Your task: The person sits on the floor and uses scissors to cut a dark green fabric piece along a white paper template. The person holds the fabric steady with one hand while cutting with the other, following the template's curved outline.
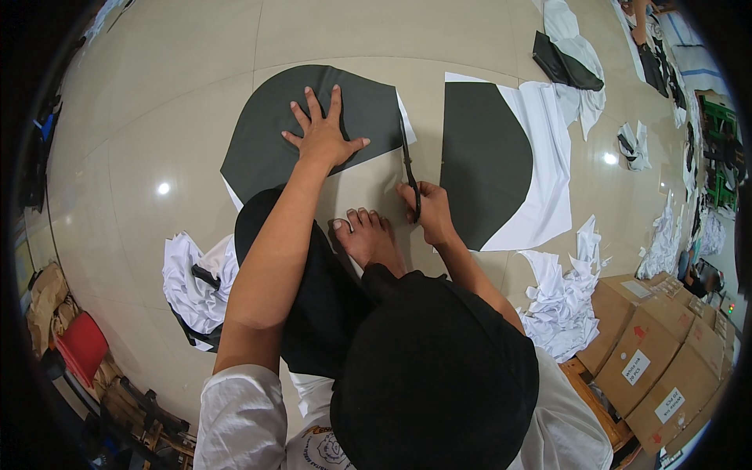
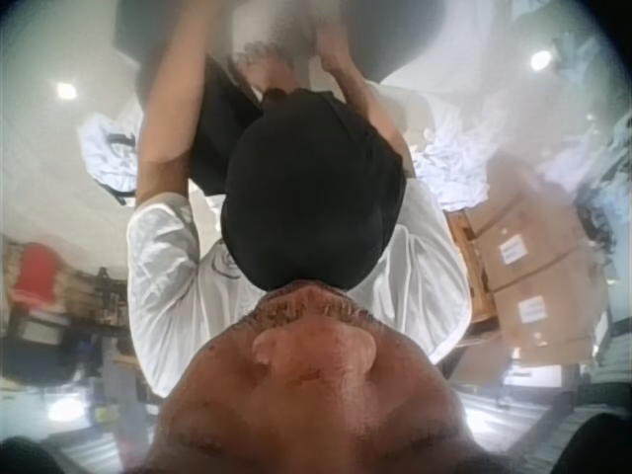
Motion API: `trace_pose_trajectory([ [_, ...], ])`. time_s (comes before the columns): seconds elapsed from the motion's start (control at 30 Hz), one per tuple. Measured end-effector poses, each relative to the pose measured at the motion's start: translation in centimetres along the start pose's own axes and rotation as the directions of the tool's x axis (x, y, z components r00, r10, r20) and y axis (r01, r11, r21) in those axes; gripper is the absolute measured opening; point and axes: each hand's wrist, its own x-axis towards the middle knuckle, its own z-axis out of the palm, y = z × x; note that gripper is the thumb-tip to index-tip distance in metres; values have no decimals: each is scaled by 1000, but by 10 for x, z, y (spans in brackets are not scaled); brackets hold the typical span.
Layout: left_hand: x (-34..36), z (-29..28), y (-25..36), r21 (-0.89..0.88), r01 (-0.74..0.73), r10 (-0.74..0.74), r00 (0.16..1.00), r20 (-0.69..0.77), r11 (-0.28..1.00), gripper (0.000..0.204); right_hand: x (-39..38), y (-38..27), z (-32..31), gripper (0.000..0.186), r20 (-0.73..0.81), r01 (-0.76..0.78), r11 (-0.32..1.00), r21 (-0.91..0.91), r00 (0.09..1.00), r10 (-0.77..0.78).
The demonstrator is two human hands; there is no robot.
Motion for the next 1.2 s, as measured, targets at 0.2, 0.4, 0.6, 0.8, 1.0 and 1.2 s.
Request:
trace_pose_trajectory([
  [0.2, -1, 0, 0, 5, -5, 5, 1000, -9, 1000, 136, 9, 0, 4, 32, -23, 6, 1000, -5, 1000, -6],
  [0.4, -1, 0, 0, 7, -6, 7, 1000, -8, 1000, 137, 10, 5, 3, 31, -29, 16, 1000, 12, 999, -15],
  [0.6, -1, -1, 0, 6, -4, 4, 1000, -1, 1000, 137, 6, 1, 3, 33, -13, 13, 1000, -1, 1000, -13],
  [0.8, -2, -3, 2, 8, 3, -3, 1000, 7, 1000, 136, 13, -10, 9, 34, -26, 30, 999, -23, 999, -31],
  [1.0, -2, -3, 1, 3, -2, 2, 1000, 4, 1000, 136, 17, -7, 10, 32, -30, 46, 999, 7, 998, -46],
  [1.2, -1, -1, 1, 4, -3, 3, 1000, -4, 1000, 136, 15, -8, 10, 32, -26, 36, 999, 32, 999, -35],
])
